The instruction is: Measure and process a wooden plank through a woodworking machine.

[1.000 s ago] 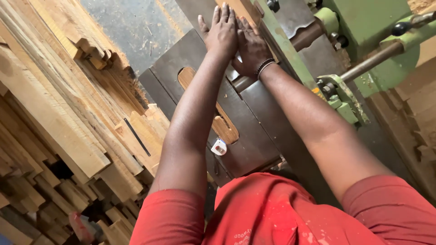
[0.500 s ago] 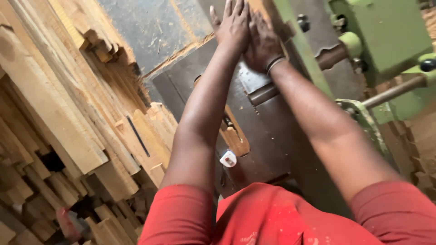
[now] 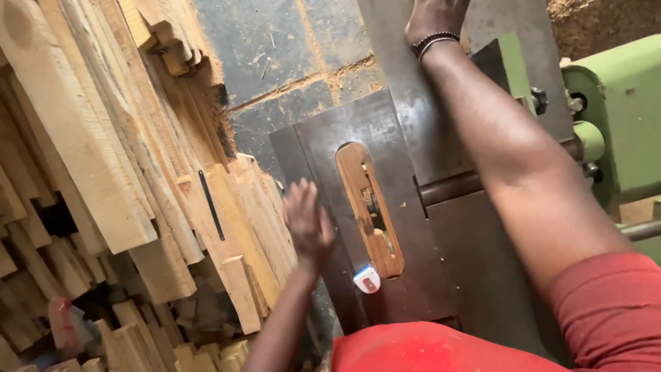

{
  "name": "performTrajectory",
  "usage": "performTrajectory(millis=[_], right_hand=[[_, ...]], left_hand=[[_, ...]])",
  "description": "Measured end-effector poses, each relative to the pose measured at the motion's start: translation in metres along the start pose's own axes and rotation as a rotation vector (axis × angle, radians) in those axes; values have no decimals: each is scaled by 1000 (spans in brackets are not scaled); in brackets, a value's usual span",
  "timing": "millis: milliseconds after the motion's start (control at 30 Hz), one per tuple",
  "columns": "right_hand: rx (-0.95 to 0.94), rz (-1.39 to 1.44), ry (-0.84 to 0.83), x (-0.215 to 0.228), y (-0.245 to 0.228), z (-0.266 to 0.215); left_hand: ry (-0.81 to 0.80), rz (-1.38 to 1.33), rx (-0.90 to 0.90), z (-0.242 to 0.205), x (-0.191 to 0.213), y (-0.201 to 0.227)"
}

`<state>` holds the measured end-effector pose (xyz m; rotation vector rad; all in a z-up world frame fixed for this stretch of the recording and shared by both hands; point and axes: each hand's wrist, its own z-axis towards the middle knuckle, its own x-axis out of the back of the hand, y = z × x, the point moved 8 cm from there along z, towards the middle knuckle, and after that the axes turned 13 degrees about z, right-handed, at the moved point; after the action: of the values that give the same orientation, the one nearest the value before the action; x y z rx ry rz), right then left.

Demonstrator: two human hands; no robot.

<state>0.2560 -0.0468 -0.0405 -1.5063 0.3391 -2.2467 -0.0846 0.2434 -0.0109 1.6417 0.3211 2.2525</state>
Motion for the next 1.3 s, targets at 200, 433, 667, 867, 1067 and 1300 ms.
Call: performTrajectory(millis=[200,433,667,867,1067,1300], right_hand=[[8,95,85,51,-78,-28],[-270,1331,-354,153,-184,-255],[-230,794,-204,268,-143,-486],[-214,273,-30,300,-72,-631],[-180,113,61,306,-51,-658],[-28,194,-186,301,-52,-680]], left_hand=[[-158,-69,-148,-105,36,43],[-390,14,-209,-169,4,52],[-415,79,-257,-180,12,77],[-427,267,-261,-205,-11,92],[-439,357,-177,-221,-28,126],[-532,411,-202,-240,-20,200]])
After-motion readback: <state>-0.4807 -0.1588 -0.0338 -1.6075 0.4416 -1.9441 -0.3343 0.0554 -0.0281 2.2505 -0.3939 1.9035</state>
